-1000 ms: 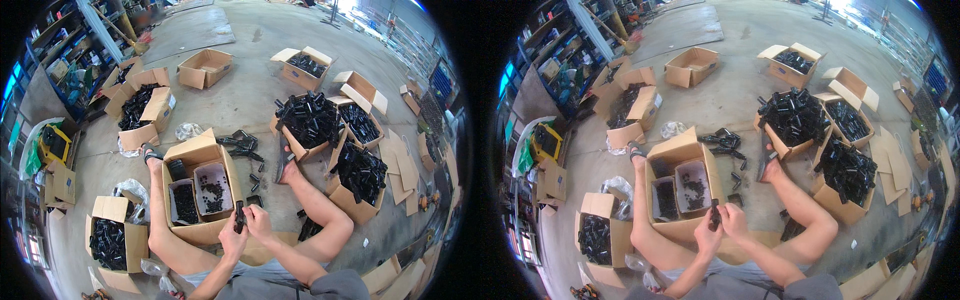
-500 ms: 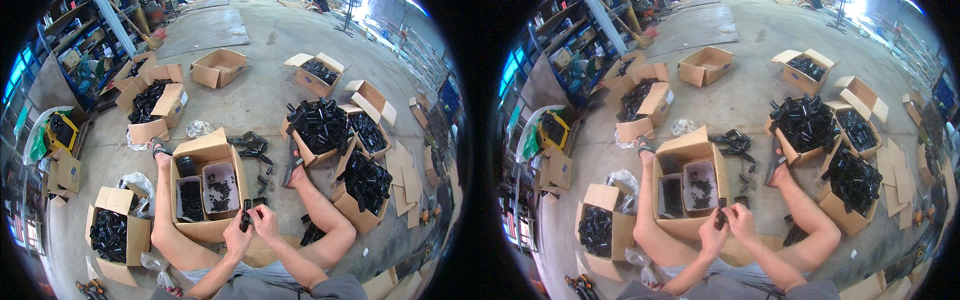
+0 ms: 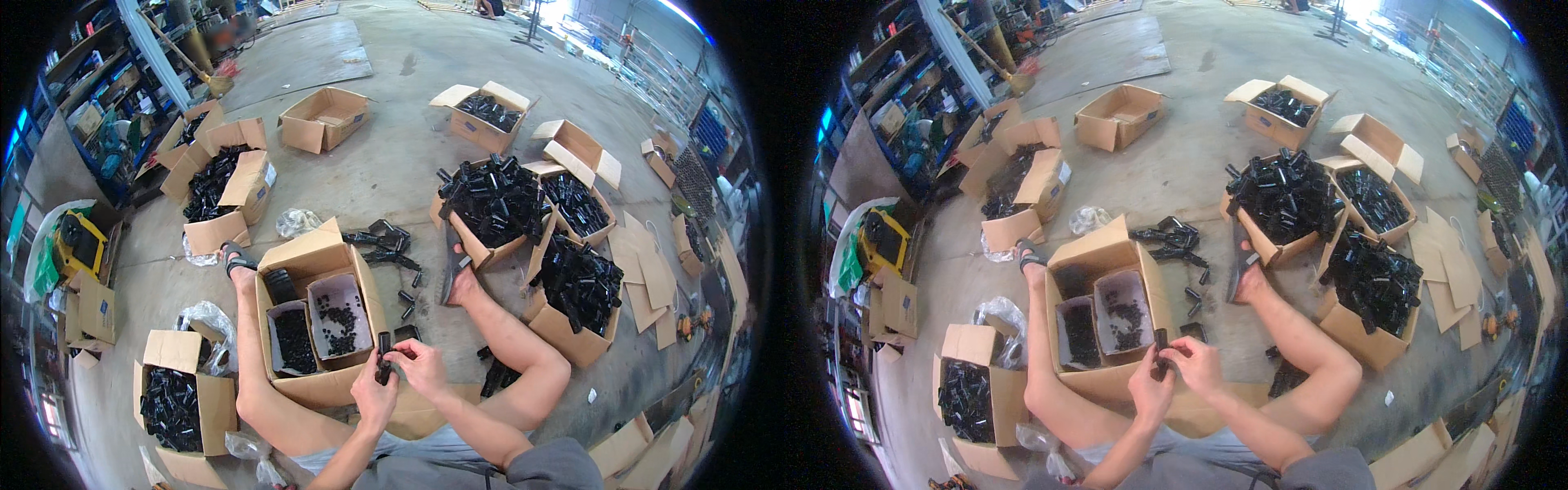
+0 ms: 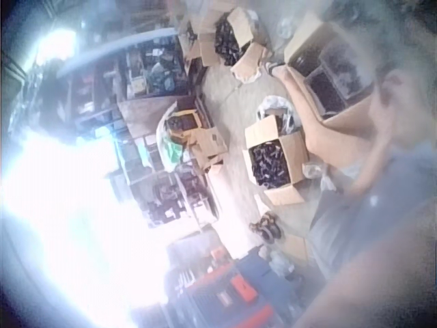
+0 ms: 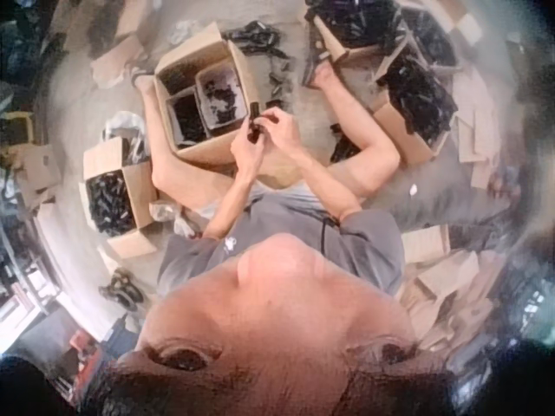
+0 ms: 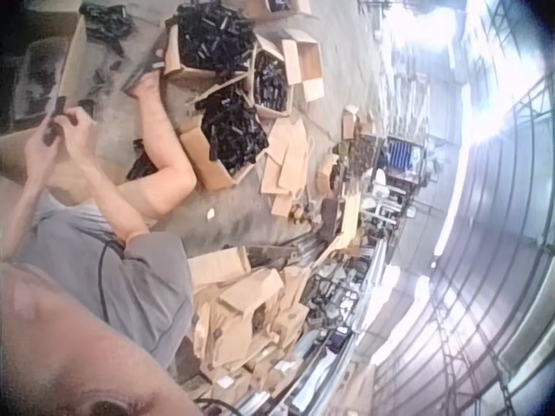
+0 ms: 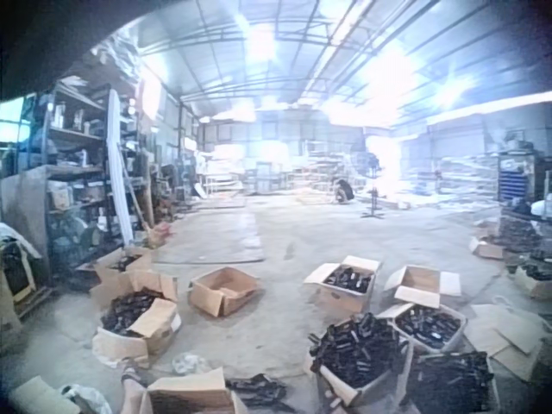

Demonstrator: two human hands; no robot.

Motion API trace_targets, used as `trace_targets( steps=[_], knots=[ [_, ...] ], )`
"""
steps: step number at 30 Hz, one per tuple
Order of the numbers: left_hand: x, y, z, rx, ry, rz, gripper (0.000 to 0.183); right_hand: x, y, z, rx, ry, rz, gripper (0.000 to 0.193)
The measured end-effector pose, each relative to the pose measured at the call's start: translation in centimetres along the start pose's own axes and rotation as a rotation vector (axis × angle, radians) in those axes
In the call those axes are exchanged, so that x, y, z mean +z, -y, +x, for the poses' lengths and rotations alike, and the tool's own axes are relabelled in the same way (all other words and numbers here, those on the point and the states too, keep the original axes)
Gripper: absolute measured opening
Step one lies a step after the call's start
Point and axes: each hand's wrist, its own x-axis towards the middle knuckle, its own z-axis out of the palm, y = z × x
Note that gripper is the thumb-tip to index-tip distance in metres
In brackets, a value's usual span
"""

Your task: The person sits on the floor among several cardboard boxes containing black metal components and smaller fasteners. They pick up two black metal parts, retrieve fasteners from a smaller container, and join the components together by hand.

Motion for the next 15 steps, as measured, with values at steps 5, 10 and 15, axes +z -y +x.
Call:
trace_targets(
  steps=[5,10,15],
  knots=[
    [0.1,0.5,-0.1,0.000,-0.024,-0.046,0.059,0.2,1.1,-0.9,-0.120,-0.037,-0.232,0.023],
    [0.4,0.9,-0.1,0.006,-0.028,-0.046,0.058,-0.1,1.2,-1.1,-0.164,-0.034,-0.285,0.025],
    [0.2,0.8,-0.3,-0.014,-0.011,-0.008,0.048,-0.2,1.6,-0.8,-0.173,0.006,-0.382,0.022]
  ],
)
